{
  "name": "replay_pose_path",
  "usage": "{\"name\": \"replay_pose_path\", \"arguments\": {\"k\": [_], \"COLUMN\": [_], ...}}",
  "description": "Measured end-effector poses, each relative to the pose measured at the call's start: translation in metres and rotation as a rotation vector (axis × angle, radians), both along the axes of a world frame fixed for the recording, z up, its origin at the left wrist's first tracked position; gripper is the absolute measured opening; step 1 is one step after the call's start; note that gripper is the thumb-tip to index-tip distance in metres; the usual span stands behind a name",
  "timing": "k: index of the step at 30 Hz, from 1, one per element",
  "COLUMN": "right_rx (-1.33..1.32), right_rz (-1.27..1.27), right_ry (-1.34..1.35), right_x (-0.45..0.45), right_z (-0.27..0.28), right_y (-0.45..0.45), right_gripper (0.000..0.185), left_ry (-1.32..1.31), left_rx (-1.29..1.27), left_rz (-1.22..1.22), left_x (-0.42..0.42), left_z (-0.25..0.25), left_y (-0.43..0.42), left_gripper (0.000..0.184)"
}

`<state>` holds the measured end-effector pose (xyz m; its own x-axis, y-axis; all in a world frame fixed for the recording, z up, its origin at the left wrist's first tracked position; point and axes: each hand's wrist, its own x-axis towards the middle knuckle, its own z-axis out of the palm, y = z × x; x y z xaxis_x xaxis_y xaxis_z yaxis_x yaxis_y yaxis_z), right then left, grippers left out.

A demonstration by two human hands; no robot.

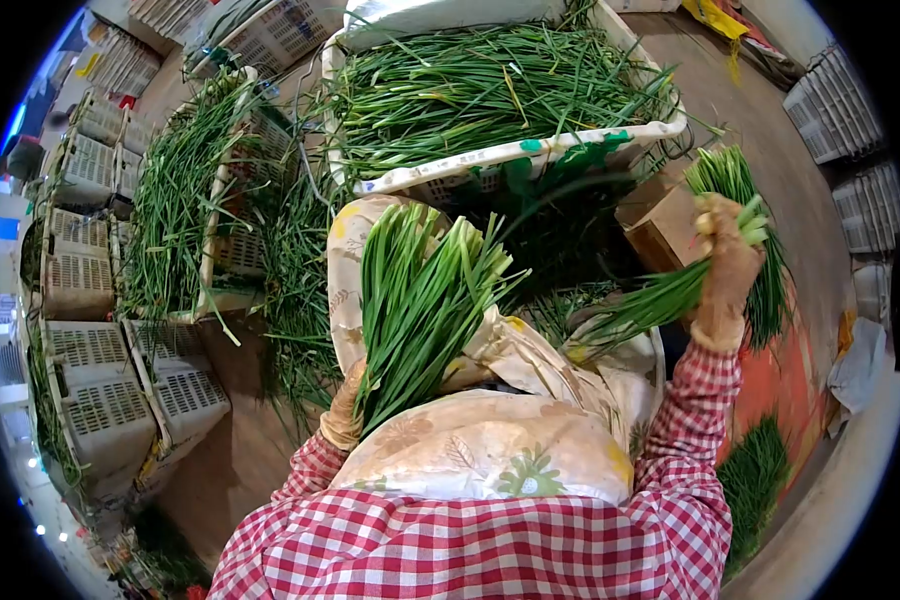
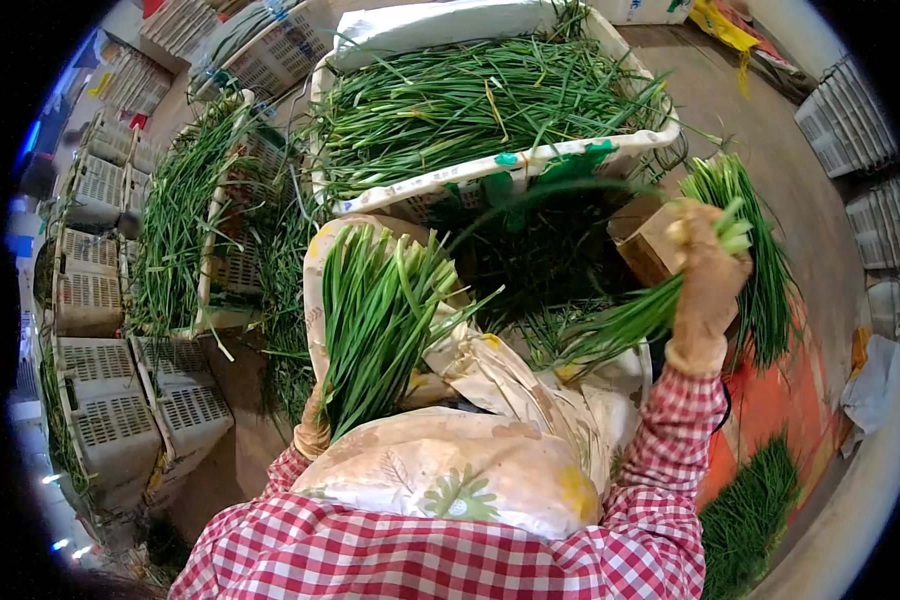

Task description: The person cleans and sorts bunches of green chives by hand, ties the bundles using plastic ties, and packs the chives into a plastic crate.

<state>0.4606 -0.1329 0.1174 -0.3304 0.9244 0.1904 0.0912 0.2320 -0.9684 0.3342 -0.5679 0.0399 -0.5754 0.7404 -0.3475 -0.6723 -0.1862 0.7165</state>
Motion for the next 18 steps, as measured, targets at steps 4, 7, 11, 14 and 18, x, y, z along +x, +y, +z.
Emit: {"name": "replay_pose_path", "arguments": {"k": [4,7,11,14,18], "right_rx": [0.541,-0.119,0.439,0.342,0.396], "right_rz": [-0.228,0.493,0.673,0.734,0.706], "right_ry": [-0.441,0.087,-0.196,-0.281,-0.359], "right_x": [-0.013,-0.029,-0.051,-0.052,-0.055], "right_z": [-0.004,0.014,0.010,0.003,-0.003], "right_y": [0.002,-0.077,-0.151,-0.147,-0.135], "right_gripper": [0.021,0.028,0.039,0.030,0.018], "left_ry": [-0.007,0.056,0.198,0.238,0.318], "left_rx": [-0.170,-0.070,-0.161,-0.160,-0.105], "left_rz": [-0.009,-0.009,-0.088,-0.087,-0.087], "left_x": [-0.004,-0.005,-0.006,0.000,0.007], "left_z": [-0.029,-0.012,-0.007,-0.001,0.008], "left_y": [-0.015,-0.006,-0.004,-0.004,0.007], "left_gripper": [0.071,0.070,0.074,0.074,0.072]}}
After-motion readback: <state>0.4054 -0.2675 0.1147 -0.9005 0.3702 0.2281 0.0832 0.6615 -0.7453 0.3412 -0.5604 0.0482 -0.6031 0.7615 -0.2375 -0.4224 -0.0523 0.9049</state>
